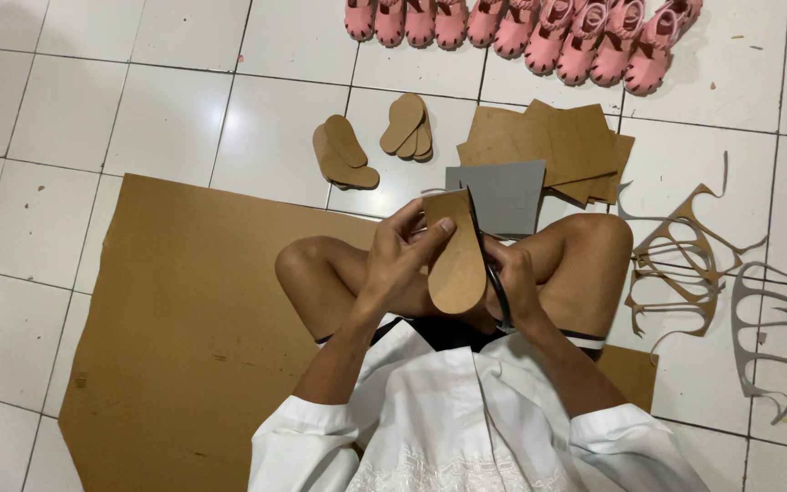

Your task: The person sits cross-legged on the floor and cuts shoe pattern pieces from brown cardboard sheets with scissors, trimming along drawn outlines. They hold each sheet on their lap, rotate it while cutting, and set finished cut pieces with a stack of cut insole shapes.

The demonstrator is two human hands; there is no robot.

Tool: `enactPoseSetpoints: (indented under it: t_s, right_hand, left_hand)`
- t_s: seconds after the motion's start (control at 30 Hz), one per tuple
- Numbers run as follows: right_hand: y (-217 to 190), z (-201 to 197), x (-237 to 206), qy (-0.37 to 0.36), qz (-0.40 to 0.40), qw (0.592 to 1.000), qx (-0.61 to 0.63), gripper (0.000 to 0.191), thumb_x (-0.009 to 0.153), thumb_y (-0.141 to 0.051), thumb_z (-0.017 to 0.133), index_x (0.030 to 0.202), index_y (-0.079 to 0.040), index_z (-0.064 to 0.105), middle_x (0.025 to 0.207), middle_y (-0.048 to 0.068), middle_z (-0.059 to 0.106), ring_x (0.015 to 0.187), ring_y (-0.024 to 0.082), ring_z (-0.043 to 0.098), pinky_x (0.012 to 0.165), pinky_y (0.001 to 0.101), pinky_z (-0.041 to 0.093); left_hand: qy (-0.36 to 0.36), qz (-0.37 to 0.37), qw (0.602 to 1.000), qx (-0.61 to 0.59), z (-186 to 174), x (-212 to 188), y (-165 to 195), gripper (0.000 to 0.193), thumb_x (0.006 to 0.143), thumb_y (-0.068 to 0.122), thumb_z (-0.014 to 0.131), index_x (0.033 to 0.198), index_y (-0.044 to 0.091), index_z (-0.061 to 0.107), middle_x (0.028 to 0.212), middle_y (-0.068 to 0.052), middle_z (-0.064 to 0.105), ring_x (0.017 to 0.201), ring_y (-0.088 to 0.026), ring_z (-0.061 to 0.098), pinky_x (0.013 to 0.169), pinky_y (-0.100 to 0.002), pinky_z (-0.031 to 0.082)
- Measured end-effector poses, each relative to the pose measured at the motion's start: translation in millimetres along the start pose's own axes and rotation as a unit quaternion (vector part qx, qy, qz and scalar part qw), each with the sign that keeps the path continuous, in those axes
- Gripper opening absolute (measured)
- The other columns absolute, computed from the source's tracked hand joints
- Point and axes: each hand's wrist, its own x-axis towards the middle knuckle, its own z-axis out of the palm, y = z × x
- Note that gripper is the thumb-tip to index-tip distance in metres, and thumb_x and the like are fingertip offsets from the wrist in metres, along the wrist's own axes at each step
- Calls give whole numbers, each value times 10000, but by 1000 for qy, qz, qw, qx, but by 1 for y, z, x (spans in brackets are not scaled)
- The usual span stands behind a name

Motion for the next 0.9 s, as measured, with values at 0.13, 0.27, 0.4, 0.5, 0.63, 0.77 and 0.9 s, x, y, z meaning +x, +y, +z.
enactPoseSetpoints:
  t_s: [0.13, 0.27, 0.4, 0.5, 0.63, 0.77, 0.9]
  right_hand:
    - [-1, -1, 2, -9, 8, 1000, 24, 241, 900, -22, 604, 1101, 86, 682, 858, 191, 760, 761, 205, 746, 664, 306, 579]
    - [2, -1, -2, -3, -7, 999, 44, 253, 901, -1, 589, 1116, 86, 687, 882, 183, 762, 800, 194, 749, 698, 302, 585]
    - [5, -1, -4, 1, 55, 998, -23, 224, 899, 5, 597, 1066, 73, 729, 778, 173, 753, 664, 193, 717, 602, 312, 529]
    - [5, -2, -5, -12, 81, 996, -34, 230, 884, 7, 628, 1076, 71, 737, 739, 174, 744, 596, 214, 649, 558, 322, 479]
    - [4, -5, -3, -13, -6, 999, 42, 270, 906, -5, 603, 1155, 75, 670, 866, 153, 743, 752, 159, 725, 650, 279, 558]
    - [2, -7, -3, -13, 24, 1000, -8, 281, 864, -24, 635, 1125, 65, 692, 794, 166, 730, 659, 186, 694, 604, 303, 526]
    - [3, -7, -3, -18, 70, 996, -43, 330, 848, -35, 638, 1161, 51, 704, 746, 177, 726, 605, 221, 674, 584, 317, 510]
  left_hand:
    - [-17, 5, 1000, -12, 1, -3, -4, 378, 1022, 124, 668, 1341, -64, 596, 1182, -106, 710, 1051, -104, 672, 901, -246, 588]
    - [-12, 4, 1000, 7, -1, -4, -3, 381, 1019, 134, 677, 1341, -61, 615, 1134, -91, 713, 984, -82, 651, 830, -232, 571]
    - [-26, 1, 1000, -10, -2, -3, -1, 374, 1010, 144, 678, 1326, -46, 612, 1117, -63, 719, 970, -58, 663, 822, -216, 577]
    - [-17, -20, 1000, 13, -2, -3, 1, 361, 1002, 146, 677, 1314, -30, 628, 1050, -40, 717, 896, -37, 637, 763, -206, 560]
    - [-24, -38, 998, 51, -1, -4, 4, 286, 1019, 139, 683, 1232, -51, 658, 965, -16, 676, 798, -24, 565, 678, -203, 504]
    - [-22, -63, 996, 52, 0, -5, 9, 273, 990, 146, 677, 1199, -29, 653, 941, 13, 677, 779, -7, 575, 662, -188, 505]
    - [-11, -115, 987, 114, -1, -6, 13, 259, 1036, 150, 700, 1176, -67, 675, 770, -47, 478, 646, -78, 437, 544, -238, 369]
